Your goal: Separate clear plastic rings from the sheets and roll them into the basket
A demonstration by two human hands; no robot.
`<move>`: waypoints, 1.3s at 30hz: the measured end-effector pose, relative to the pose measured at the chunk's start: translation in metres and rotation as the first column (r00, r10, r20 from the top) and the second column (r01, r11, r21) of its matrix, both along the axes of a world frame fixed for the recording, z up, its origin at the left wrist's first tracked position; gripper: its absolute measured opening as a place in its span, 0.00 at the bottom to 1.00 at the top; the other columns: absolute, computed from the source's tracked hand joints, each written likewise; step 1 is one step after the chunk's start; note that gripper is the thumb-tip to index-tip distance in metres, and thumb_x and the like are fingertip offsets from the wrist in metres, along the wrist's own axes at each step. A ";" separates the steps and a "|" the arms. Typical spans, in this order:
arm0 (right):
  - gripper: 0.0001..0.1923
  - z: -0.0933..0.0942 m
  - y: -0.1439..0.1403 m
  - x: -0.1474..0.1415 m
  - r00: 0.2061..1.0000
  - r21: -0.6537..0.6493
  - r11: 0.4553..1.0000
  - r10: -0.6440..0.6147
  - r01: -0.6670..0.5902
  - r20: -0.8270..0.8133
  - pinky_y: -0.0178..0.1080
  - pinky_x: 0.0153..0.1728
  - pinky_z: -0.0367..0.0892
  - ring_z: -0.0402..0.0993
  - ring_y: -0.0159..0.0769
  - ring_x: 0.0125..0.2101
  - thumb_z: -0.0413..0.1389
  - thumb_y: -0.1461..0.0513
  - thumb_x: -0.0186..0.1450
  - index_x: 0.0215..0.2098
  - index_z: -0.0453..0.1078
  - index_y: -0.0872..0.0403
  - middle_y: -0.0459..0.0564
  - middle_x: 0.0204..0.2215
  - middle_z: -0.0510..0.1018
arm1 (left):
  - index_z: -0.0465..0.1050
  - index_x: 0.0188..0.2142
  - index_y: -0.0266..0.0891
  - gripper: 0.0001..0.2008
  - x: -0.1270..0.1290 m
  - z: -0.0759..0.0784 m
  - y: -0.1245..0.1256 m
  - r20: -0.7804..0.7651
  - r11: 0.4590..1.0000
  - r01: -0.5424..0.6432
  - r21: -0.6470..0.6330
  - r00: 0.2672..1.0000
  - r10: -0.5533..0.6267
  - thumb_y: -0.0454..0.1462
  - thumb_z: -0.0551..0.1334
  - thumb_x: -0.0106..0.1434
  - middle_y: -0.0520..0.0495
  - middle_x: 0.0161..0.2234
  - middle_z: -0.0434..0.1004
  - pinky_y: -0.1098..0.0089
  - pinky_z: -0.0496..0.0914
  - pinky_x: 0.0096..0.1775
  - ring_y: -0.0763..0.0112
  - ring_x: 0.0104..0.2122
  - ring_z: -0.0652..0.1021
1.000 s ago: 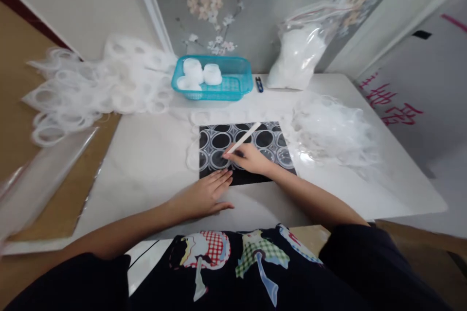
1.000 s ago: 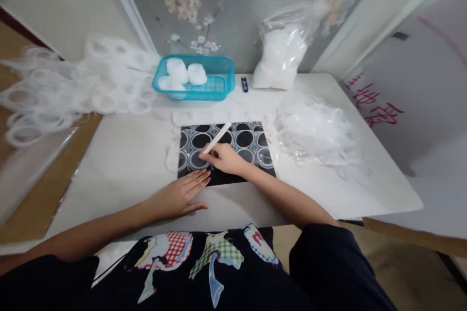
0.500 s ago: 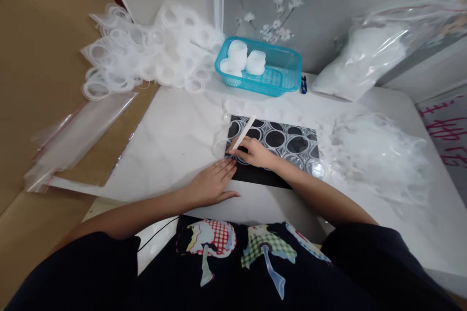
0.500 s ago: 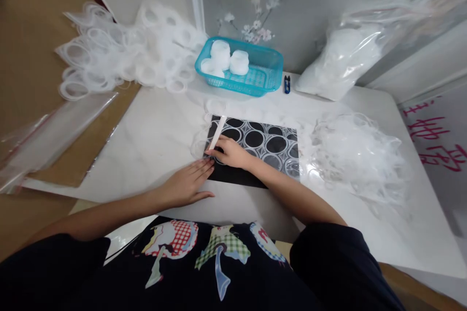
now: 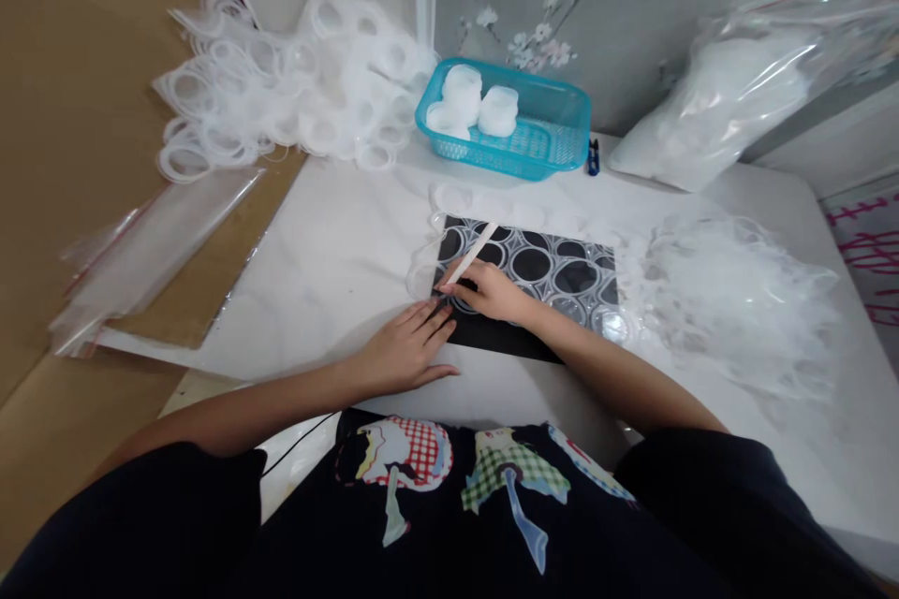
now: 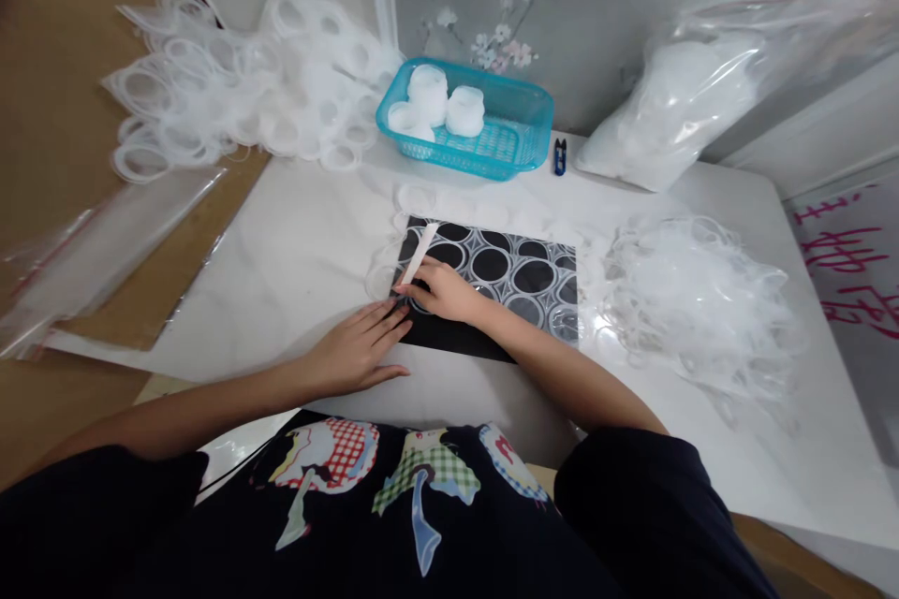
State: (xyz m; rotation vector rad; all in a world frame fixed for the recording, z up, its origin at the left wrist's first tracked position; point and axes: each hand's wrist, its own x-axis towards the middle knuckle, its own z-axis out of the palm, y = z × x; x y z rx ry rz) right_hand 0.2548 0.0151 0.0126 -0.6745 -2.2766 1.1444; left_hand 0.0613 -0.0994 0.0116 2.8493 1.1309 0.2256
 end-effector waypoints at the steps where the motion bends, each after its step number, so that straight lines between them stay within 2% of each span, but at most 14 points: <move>1: 0.08 0.000 0.001 0.000 1.000 0.005 1.000 0.007 -0.007 0.003 0.43 0.44 0.71 0.76 0.41 0.40 0.54 0.60 0.69 0.37 0.74 0.54 0.53 0.36 0.79 | 0.67 0.57 0.28 0.34 0.001 0.001 0.001 0.004 1.000 -0.004 -0.021 1.000 0.004 0.56 0.45 0.70 0.32 0.58 0.69 0.53 0.60 0.59 0.47 0.60 0.66; 4: 0.09 -0.001 0.002 0.001 0.999 0.045 0.998 0.035 -0.036 0.006 0.45 0.46 0.71 0.75 0.41 0.42 0.52 0.60 0.70 0.39 0.74 0.53 0.52 0.37 0.80 | 0.68 0.57 0.31 0.33 0.002 0.003 0.002 0.037 0.997 -0.024 -0.071 0.999 0.027 0.56 0.46 0.70 0.33 0.57 0.70 0.53 0.62 0.57 0.47 0.61 0.65; 7: 0.11 -0.003 0.000 0.005 0.997 0.162 0.984 0.062 -0.069 0.048 0.48 0.49 0.69 0.73 0.44 0.47 0.50 0.61 0.70 0.40 0.75 0.52 0.53 0.39 0.81 | 0.68 0.56 0.31 0.33 0.002 0.004 0.002 0.068 0.996 -0.041 -0.083 0.997 0.046 0.56 0.46 0.70 0.34 0.58 0.70 0.54 0.63 0.56 0.49 0.60 0.67; 11: 0.12 -0.006 -0.006 0.009 0.978 0.355 0.916 0.136 -0.184 0.155 0.53 0.52 0.64 0.69 0.47 0.54 0.49 0.62 0.71 0.43 0.75 0.51 0.53 0.43 0.81 | 0.66 0.58 0.31 0.36 0.002 0.005 0.001 0.105 0.987 -0.067 -0.143 0.991 0.083 0.59 0.49 0.67 0.34 0.59 0.68 0.53 0.62 0.57 0.50 0.60 0.66; 14: 0.11 -0.004 0.003 0.006 0.958 0.418 0.868 0.190 -0.267 0.216 0.53 0.52 0.63 0.69 0.47 0.53 0.49 0.63 0.71 0.42 0.75 0.50 0.52 0.43 0.81 | 0.65 0.59 0.33 0.40 0.004 0.006 0.000 0.112 0.970 -0.115 -0.214 0.984 0.141 0.63 0.50 0.64 0.34 0.57 0.70 0.49 0.59 0.57 0.47 0.60 0.66; 16: 0.12 0.001 0.019 0.000 0.982 0.452 0.881 0.064 -0.141 0.180 0.54 0.52 0.62 0.69 0.47 0.51 0.48 0.62 0.71 0.42 0.74 0.49 0.52 0.41 0.80 | 0.65 0.59 0.34 0.42 0.005 0.007 -0.001 0.111 0.958 -0.142 -0.247 0.978 0.174 0.65 0.49 0.62 0.34 0.57 0.70 0.48 0.57 0.57 0.47 0.59 0.66; 18: 0.15 0.011 0.037 -0.004 0.969 0.469 0.862 -0.244 0.194 0.047 0.57 0.54 0.60 0.68 0.48 0.52 0.44 0.61 0.72 0.45 0.73 0.49 0.53 0.41 0.78 | 0.66 0.58 0.35 0.43 0.005 0.008 -0.001 0.124 0.955 -0.140 -0.261 0.976 0.177 0.66 0.51 0.60 0.34 0.59 0.68 0.47 0.56 0.56 0.47 0.59 0.66; 20: 0.18 0.021 0.046 -0.001 0.841 0.430 0.741 -0.532 0.516 -0.092 0.60 0.55 0.58 0.65 0.51 0.54 0.40 0.60 0.74 0.48 0.71 0.49 0.54 0.44 0.75 | 0.68 0.57 0.37 0.41 0.003 0.008 -0.001 0.153 0.959 -0.118 -0.258 0.975 0.162 0.66 0.53 0.59 0.34 0.59 0.68 0.47 0.55 0.56 0.48 0.59 0.68; 21: 0.18 0.025 0.045 0.004 0.795 0.409 0.700 -0.594 0.586 -0.122 0.61 0.55 0.58 0.64 0.52 0.55 0.40 0.60 0.74 0.49 0.71 0.49 0.54 0.44 0.75 | 0.69 0.56 0.37 0.39 0.001 0.009 0.000 0.170 0.963 -0.106 -0.248 0.974 0.151 0.65 0.53 0.60 0.35 0.59 0.68 0.48 0.55 0.56 0.49 0.58 0.69; 22: 0.17 0.027 0.040 0.010 0.795 0.398 0.705 -0.595 0.587 -0.117 0.61 0.54 0.58 0.64 0.52 0.54 0.41 0.59 0.73 0.47 0.72 0.49 0.54 0.43 0.75 | 0.70 0.55 0.37 0.37 0.001 0.010 0.001 0.191 0.969 -0.090 -0.228 0.972 0.135 0.63 0.53 0.62 0.35 0.58 0.70 0.49 0.56 0.56 0.50 0.57 0.70; 26: 0.10 0.017 -0.002 0.043 0.952 0.270 0.918 -0.305 0.291 0.010 0.54 0.48 0.67 0.71 0.48 0.44 0.51 0.59 0.70 0.38 0.74 0.49 0.52 0.36 0.79 | 0.70 0.54 0.37 0.26 0.005 0.013 0.006 0.218 0.991 0.019 -0.130 0.976 0.010 0.53 0.52 0.70 0.38 0.58 0.70 0.55 0.59 0.56 0.56 0.59 0.69; 28: 0.10 0.007 -0.016 0.054 0.975 0.158 0.964 -0.220 0.214 0.025 0.51 0.45 0.70 0.73 0.45 0.41 0.52 0.58 0.70 0.37 0.75 0.50 0.51 0.34 0.80 | 0.70 0.55 0.35 0.25 0.012 0.013 0.009 0.193 0.990 0.086 -0.108 0.979 -0.064 0.51 0.51 0.71 0.37 0.59 0.69 0.57 0.61 0.57 0.56 0.60 0.68; 32: 0.11 -0.004 -0.019 0.064 0.986 0.063 0.985 -0.165 0.163 0.030 0.50 0.48 0.68 0.73 0.45 0.45 0.54 0.55 0.69 0.38 0.76 0.50 0.52 0.35 0.80 | 0.69 0.55 0.31 0.28 0.026 0.009 0.012 0.124 0.986 0.131 -0.106 0.985 -0.118 0.52 0.49 0.71 0.32 0.58 0.69 0.57 0.61 0.57 0.53 0.58 0.69; 39: 0.11 -0.007 -0.015 0.066 0.990 0.096 0.989 -0.118 0.110 0.079 0.54 0.52 0.63 0.71 0.48 0.50 0.55 0.55 0.68 0.38 0.77 0.51 0.53 0.37 0.81 | 0.70 0.53 0.28 0.31 0.035 0.008 0.007 0.037 0.994 0.080 -0.080 0.996 -0.078 0.53 0.45 0.72 0.29 0.56 0.70 0.54 0.63 0.55 0.50 0.56 0.71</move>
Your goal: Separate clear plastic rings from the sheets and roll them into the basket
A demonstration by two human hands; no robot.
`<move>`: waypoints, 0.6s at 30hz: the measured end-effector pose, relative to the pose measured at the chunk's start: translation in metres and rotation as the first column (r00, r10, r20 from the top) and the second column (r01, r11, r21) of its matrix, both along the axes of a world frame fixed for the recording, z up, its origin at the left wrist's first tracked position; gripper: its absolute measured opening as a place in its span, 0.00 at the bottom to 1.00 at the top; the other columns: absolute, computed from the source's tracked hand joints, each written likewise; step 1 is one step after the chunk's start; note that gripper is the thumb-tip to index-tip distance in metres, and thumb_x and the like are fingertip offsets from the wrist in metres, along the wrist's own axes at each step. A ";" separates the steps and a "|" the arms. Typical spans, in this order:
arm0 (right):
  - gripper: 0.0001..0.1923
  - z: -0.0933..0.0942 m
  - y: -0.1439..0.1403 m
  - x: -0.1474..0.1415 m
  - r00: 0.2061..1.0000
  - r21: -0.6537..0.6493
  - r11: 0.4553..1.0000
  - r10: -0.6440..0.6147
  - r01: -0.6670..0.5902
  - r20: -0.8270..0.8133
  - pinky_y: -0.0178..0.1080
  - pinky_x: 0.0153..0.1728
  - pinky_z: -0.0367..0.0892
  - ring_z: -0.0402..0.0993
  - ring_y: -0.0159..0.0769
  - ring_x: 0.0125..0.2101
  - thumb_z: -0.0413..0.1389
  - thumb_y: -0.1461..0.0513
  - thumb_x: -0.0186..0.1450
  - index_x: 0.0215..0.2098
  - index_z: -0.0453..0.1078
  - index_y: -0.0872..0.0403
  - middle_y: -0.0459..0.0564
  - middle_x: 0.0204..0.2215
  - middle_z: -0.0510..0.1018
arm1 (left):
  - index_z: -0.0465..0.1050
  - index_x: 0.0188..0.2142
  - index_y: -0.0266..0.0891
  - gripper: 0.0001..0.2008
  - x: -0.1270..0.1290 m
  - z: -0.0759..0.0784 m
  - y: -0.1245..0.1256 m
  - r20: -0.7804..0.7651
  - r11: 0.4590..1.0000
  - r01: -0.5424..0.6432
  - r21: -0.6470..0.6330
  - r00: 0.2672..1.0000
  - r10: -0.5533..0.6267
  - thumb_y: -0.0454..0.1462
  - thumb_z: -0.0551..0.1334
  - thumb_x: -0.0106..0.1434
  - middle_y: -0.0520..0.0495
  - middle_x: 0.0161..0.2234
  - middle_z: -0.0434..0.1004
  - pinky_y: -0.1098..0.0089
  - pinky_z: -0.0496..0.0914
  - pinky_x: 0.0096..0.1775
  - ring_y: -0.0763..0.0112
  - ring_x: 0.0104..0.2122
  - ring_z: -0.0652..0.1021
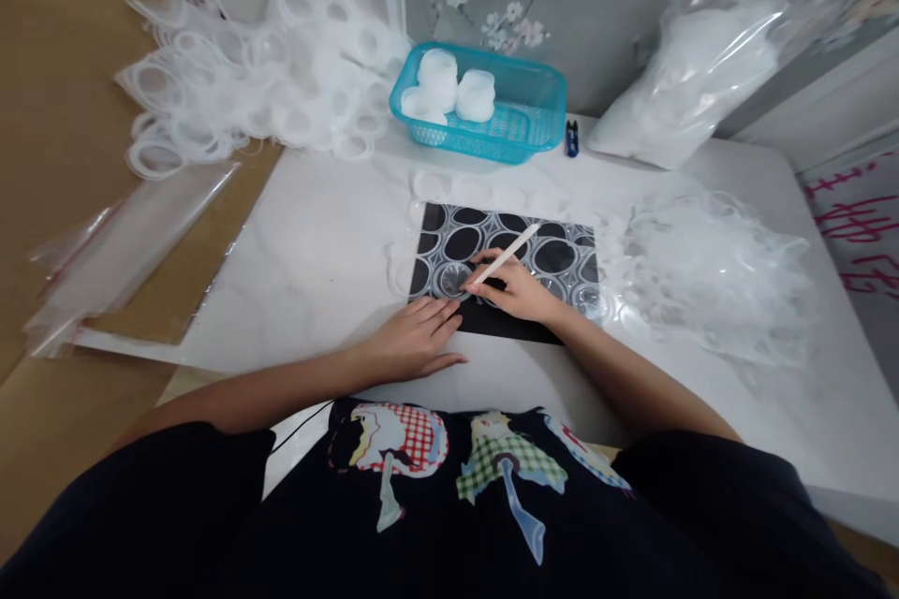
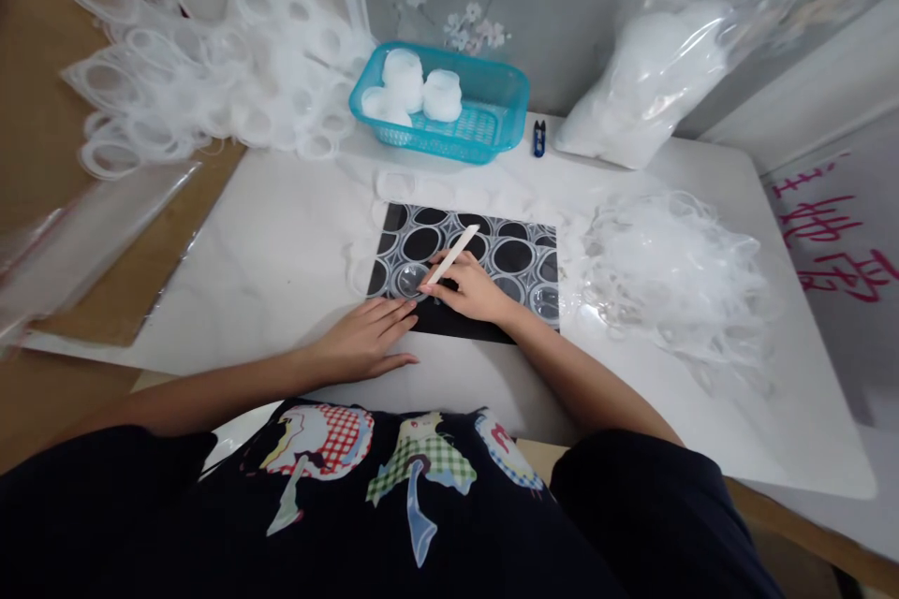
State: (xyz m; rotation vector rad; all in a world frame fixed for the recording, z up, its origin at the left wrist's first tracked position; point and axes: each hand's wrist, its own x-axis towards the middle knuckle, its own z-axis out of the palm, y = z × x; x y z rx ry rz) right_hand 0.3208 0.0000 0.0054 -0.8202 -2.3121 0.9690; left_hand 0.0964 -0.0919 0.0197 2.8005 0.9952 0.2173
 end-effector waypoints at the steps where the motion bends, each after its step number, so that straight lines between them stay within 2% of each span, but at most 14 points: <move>1: 0.11 -0.001 -0.001 0.000 1.000 0.000 1.000 0.000 0.000 0.003 0.54 0.53 0.63 0.71 0.48 0.51 0.55 0.55 0.68 0.38 0.77 0.51 0.53 0.38 0.81 | 0.70 0.54 0.28 0.31 0.001 0.000 -0.001 -0.006 1.000 -0.008 -0.003 1.000 0.008 0.53 0.45 0.72 0.30 0.57 0.70 0.54 0.63 0.55 0.51 0.56 0.71; 12: 0.10 -0.003 0.000 0.001 1.000 0.023 0.999 0.022 -0.022 0.021 0.55 0.53 0.62 0.70 0.48 0.51 0.55 0.57 0.69 0.38 0.77 0.49 0.51 0.38 0.82 | 0.71 0.52 0.29 0.30 0.004 0.002 -0.002 -0.032 0.998 -0.011 0.066 0.999 0.013 0.53 0.46 0.71 0.30 0.54 0.72 0.57 0.66 0.49 0.53 0.49 0.74; 15: 0.09 0.000 -0.009 0.003 0.998 0.127 0.991 0.044 -0.049 0.040 0.55 0.53 0.61 0.68 0.49 0.53 0.53 0.59 0.69 0.40 0.76 0.49 0.50 0.40 0.82 | 0.70 0.53 0.27 0.31 0.004 0.000 -0.002 -0.020 0.997 -0.015 0.080 1.000 0.017 0.53 0.47 0.71 0.29 0.54 0.72 0.57 0.67 0.47 0.53 0.46 0.74; 18: 0.08 0.003 -0.014 0.001 0.988 0.265 0.953 0.124 -0.144 0.093 0.56 0.55 0.59 0.66 0.49 0.56 0.53 0.61 0.69 0.40 0.76 0.47 0.49 0.43 0.82 | 0.68 0.55 0.27 0.33 0.004 -0.003 -0.002 0.004 0.998 -0.038 0.048 0.999 0.038 0.56 0.48 0.69 0.29 0.55 0.70 0.58 0.67 0.45 0.53 0.45 0.74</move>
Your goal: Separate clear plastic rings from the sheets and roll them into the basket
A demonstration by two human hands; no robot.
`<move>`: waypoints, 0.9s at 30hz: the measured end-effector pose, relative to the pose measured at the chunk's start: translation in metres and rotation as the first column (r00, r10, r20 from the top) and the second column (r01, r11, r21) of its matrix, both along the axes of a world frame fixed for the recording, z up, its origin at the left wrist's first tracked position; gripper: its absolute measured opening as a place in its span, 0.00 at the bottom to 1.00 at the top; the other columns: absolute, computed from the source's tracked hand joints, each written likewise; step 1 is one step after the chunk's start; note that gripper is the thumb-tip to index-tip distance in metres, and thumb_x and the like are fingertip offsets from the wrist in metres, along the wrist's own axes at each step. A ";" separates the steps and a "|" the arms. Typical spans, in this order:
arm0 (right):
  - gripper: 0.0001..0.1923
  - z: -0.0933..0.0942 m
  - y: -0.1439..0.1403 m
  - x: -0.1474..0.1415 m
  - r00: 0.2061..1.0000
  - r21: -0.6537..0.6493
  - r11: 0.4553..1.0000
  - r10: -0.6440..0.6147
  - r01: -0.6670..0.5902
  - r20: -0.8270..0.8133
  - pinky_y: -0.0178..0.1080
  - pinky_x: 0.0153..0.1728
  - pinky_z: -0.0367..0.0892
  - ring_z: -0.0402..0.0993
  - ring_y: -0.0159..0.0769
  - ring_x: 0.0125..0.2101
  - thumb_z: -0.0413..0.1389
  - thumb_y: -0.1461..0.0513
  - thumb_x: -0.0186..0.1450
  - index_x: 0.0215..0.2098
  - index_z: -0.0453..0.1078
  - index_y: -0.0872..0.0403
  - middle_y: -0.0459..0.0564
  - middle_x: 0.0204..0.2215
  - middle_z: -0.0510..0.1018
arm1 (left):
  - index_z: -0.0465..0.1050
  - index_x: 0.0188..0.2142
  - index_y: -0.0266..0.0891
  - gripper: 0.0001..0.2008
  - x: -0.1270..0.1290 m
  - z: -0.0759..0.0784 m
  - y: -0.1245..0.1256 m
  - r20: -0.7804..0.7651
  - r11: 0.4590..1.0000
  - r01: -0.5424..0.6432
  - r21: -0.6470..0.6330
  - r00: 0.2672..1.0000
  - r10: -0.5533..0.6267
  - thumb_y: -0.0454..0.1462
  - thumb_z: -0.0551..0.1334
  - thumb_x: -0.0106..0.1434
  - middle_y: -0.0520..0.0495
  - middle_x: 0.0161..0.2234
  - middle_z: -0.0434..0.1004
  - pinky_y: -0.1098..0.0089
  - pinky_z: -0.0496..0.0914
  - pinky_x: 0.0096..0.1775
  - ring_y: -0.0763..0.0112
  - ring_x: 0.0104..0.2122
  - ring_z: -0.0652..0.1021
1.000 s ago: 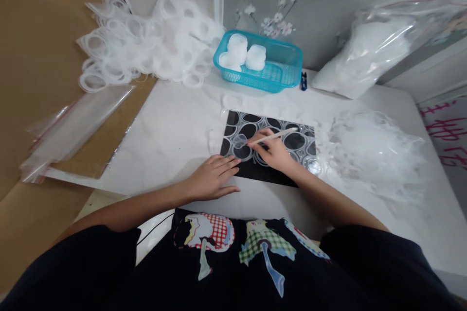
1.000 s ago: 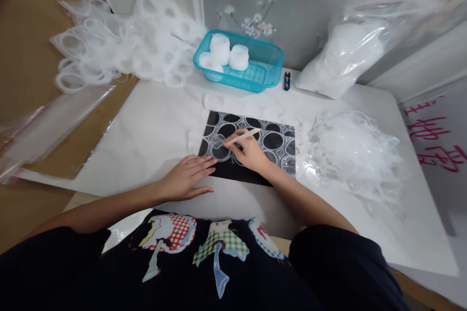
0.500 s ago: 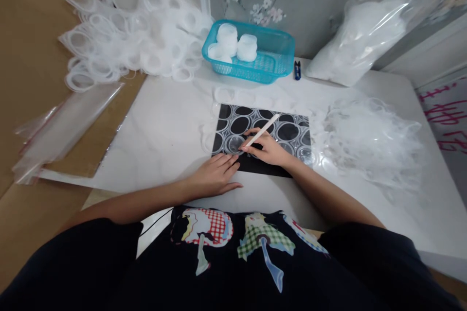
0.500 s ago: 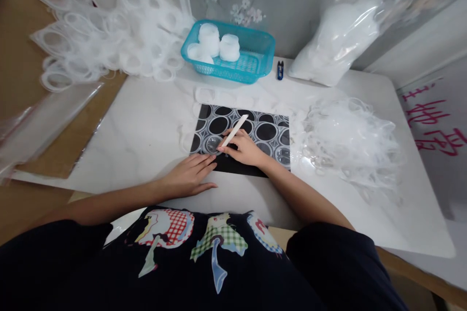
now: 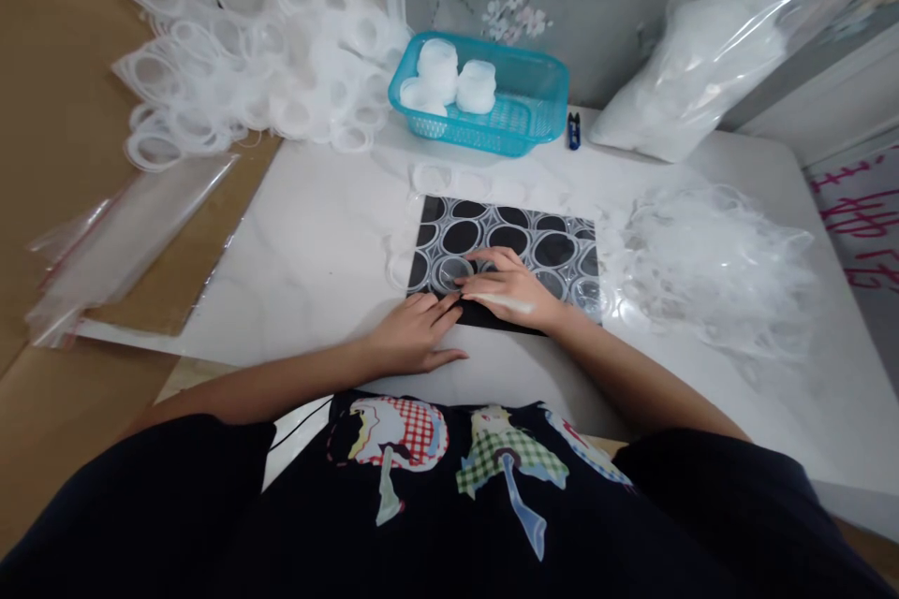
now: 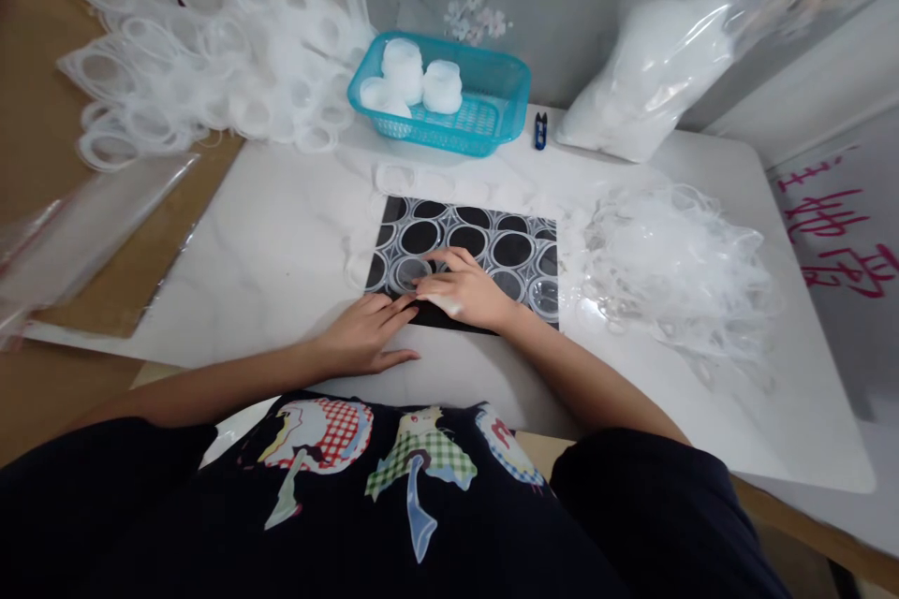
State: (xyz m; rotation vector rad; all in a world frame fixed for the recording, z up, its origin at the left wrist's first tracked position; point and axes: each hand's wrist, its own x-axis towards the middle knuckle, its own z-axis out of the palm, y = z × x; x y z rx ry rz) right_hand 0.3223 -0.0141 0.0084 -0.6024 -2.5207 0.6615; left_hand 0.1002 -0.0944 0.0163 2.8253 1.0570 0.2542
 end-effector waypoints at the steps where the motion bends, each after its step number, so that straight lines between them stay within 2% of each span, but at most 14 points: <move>1: 0.09 0.002 0.002 -0.001 1.000 0.033 0.999 0.009 -0.010 0.020 0.56 0.55 0.58 0.65 0.48 0.56 0.53 0.62 0.69 0.40 0.75 0.46 0.48 0.43 0.81 | 0.68 0.55 0.27 0.35 0.000 -0.001 0.000 0.007 1.000 -0.006 -0.019 1.000 0.007 0.57 0.49 0.68 0.30 0.56 0.70 0.58 0.67 0.45 0.52 0.45 0.74; 2: 0.09 0.004 0.007 -0.003 0.999 0.057 0.998 -0.020 0.019 0.033 0.56 0.56 0.57 0.66 0.48 0.56 0.53 0.63 0.69 0.40 0.75 0.45 0.48 0.43 0.81 | 0.67 0.56 0.27 0.36 0.000 -0.001 0.000 0.008 0.999 -0.011 -0.038 1.000 0.011 0.58 0.49 0.67 0.30 0.56 0.69 0.57 0.67 0.45 0.52 0.45 0.73; 4: 0.12 0.011 0.021 -0.004 0.974 0.091 0.970 -0.227 0.226 0.001 0.58 0.57 0.55 0.66 0.49 0.55 0.50 0.63 0.70 0.41 0.75 0.45 0.50 0.43 0.80 | 0.67 0.56 0.27 0.37 -0.002 0.000 0.000 -0.006 0.998 -0.017 -0.061 1.000 0.016 0.59 0.50 0.66 0.30 0.58 0.68 0.57 0.67 0.46 0.52 0.46 0.73; 6: 0.15 0.019 0.036 0.001 0.855 0.094 0.851 -0.508 0.517 -0.105 0.62 0.57 0.53 0.64 0.51 0.55 0.45 0.62 0.72 0.44 0.74 0.47 0.53 0.45 0.78 | 0.67 0.56 0.27 0.37 -0.004 0.003 0.001 -0.033 0.997 -0.016 -0.072 0.999 0.014 0.59 0.50 0.66 0.30 0.59 0.67 0.58 0.67 0.46 0.52 0.46 0.73; 7: 0.16 0.023 0.040 0.005 0.781 0.081 0.780 -0.605 0.621 -0.157 0.63 0.57 0.52 0.63 0.52 0.56 0.44 0.61 0.72 0.45 0.74 0.48 0.55 0.46 0.77 | 0.68 0.56 0.28 0.36 -0.004 0.004 0.001 -0.043 0.997 -0.013 -0.073 0.999 0.010 0.59 0.50 0.67 0.31 0.59 0.67 0.58 0.67 0.46 0.53 0.46 0.73; 8: 0.16 0.027 0.041 0.011 0.733 0.070 0.736 -0.653 0.674 -0.189 0.64 0.56 0.53 0.63 0.52 0.55 0.43 0.60 0.72 0.45 0.74 0.49 0.56 0.46 0.77 | 0.68 0.55 0.29 0.36 -0.005 0.006 0.003 -0.044 0.998 -0.009 -0.068 0.999 0.006 0.59 0.50 0.67 0.32 0.59 0.67 0.59 0.67 0.45 0.54 0.45 0.73; 9: 0.16 0.028 0.039 0.018 0.731 0.063 0.735 -0.654 0.675 -0.196 0.63 0.56 0.54 0.64 0.53 0.54 0.44 0.59 0.72 0.44 0.74 0.49 0.56 0.44 0.77 | 0.69 0.54 0.30 0.35 -0.005 0.008 0.004 -0.035 0.998 -0.001 -0.055 0.999 -0.001 0.59 0.49 0.67 0.33 0.58 0.68 0.60 0.67 0.45 0.55 0.45 0.74; 10: 0.15 0.028 0.033 0.026 0.768 0.051 0.774 -0.614 0.631 -0.181 0.62 0.55 0.57 0.65 0.52 0.52 0.46 0.58 0.72 0.42 0.75 0.49 0.56 0.42 0.78 | 0.70 0.54 0.30 0.34 -0.003 0.009 0.006 -0.021 0.999 0.015 -0.033 1.000 -0.015 0.58 0.48 0.68 0.34 0.58 0.70 0.60 0.67 0.44 0.55 0.45 0.74; 12: 0.12 0.021 0.018 0.040 0.879 -0.024 0.887 -0.460 0.461 -0.124 0.57 0.52 0.63 0.69 0.50 0.48 0.51 0.57 0.70 0.38 0.76 0.49 0.54 0.38 0.79 | 0.71 0.52 0.30 0.30 0.003 0.012 0.009 0.018 0.997 0.066 0.034 0.998 -0.067 0.54 0.48 0.70 0.35 0.56 0.72 0.61 0.67 0.44 0.57 0.44 0.75; 14: 0.10 0.010 0.002 0.051 0.935 -0.157 0.934 -0.339 0.321 -0.102 0.53 0.49 0.67 0.71 0.47 0.46 0.53 0.56 0.68 0.37 0.76 0.48 0.52 0.36 0.80 | 0.72 0.51 0.29 0.28 0.014 0.013 0.012 0.034 0.985 0.135 0.104 0.990 -0.140 0.51 0.49 0.71 0.35 0.55 0.73 0.62 0.67 0.43 0.58 0.43 0.75; 16: 0.10 -0.001 -0.008 0.056 0.939 -0.260 0.921 -0.325 0.289 -0.109 0.51 0.49 0.68 0.72 0.46 0.46 0.54 0.55 0.68 0.38 0.77 0.49 0.51 0.35 0.81 | 0.72 0.51 0.28 0.28 0.027 0.012 0.015 0.024 0.971 0.179 0.156 0.982 -0.185 0.51 0.49 0.72 0.35 0.55 0.73 0.61 0.67 0.43 0.58 0.42 0.76; 18: 0.11 -0.008 -0.011 0.058 0.930 -0.291 0.906 -0.351 0.308 -0.107 0.52 0.51 0.67 0.71 0.46 0.48 0.55 0.55 0.68 0.37 0.77 0.49 0.51 0.36 0.81 | 0.72 0.51 0.27 0.29 0.040 0.010 0.017 0.006 0.964 0.193 0.181 0.980 -0.198 0.52 0.49 0.71 0.34 0.54 0.74 0.61 0.67 0.42 0.57 0.42 0.76; 21: 0.11 -0.010 -0.009 0.058 0.930 -0.280 0.906 -0.355 0.317 -0.096 0.52 0.53 0.65 0.71 0.46 0.49 0.55 0.54 0.68 0.38 0.78 0.50 0.51 0.37 0.82 | 0.72 0.51 0.26 0.30 0.050 0.007 0.019 -0.009 0.961 0.202 0.188 0.979 -0.204 0.52 0.49 0.71 0.31 0.52 0.74 0.61 0.67 0.41 0.56 0.43 0.76; 27: 0.11 -0.010 -0.007 0.060 0.938 -0.240 0.917 -0.342 0.319 -0.060 0.53 0.53 0.64 0.72 0.46 0.50 0.54 0.55 0.69 0.39 0.77 0.50 0.51 0.38 0.81 | 0.72 0.49 0.26 0.28 0.052 0.004 0.021 -0.007 0.965 0.192 0.179 0.981 -0.194 0.52 0.51 0.70 0.28 0.52 0.73 0.60 0.67 0.41 0.55 0.42 0.76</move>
